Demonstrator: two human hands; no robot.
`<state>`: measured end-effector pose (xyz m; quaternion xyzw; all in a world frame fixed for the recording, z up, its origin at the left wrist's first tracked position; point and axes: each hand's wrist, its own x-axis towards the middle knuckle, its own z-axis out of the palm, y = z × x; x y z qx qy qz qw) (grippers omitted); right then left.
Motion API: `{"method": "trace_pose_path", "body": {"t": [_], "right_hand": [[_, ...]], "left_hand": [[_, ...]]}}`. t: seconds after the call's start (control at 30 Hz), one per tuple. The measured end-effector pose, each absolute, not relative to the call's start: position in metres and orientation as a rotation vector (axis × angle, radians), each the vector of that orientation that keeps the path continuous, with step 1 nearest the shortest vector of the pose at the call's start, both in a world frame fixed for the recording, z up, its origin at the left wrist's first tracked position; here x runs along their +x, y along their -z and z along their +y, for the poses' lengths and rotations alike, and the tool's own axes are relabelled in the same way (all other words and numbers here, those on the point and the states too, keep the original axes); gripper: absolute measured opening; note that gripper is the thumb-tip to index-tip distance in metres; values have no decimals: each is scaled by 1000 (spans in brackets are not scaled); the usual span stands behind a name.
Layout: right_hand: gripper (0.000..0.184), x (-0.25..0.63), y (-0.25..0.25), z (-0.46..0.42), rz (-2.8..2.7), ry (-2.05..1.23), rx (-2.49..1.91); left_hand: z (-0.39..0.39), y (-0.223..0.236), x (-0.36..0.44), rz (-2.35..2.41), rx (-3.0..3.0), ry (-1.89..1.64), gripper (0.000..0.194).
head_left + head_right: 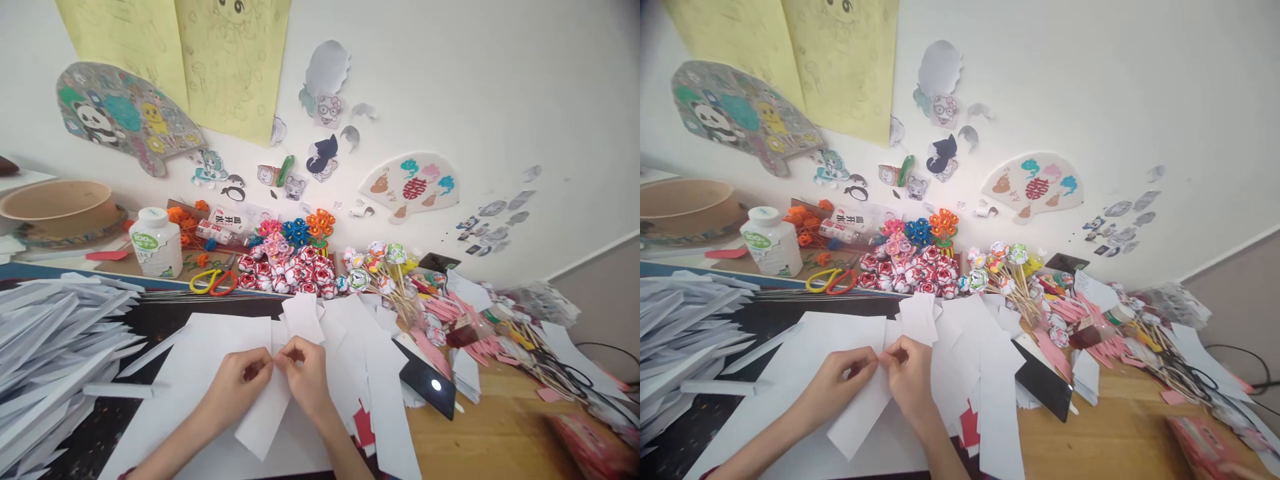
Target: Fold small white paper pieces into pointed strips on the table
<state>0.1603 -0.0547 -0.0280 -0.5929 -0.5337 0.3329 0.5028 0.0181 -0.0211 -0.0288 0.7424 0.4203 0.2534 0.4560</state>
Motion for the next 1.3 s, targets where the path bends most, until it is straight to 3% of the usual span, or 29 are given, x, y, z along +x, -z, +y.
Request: {"method": "trace_pose_path", "body": {"t": [0.27,1.3], "right_hand": [[16,151,27,-57,-1424,-414,-1470],[16,178,6,-20,-1293,-297,-1460]], "left_hand": [[-19,34,22,1029,1794,-656,26],[-8,30,11,995,2019,-691,21]]}}
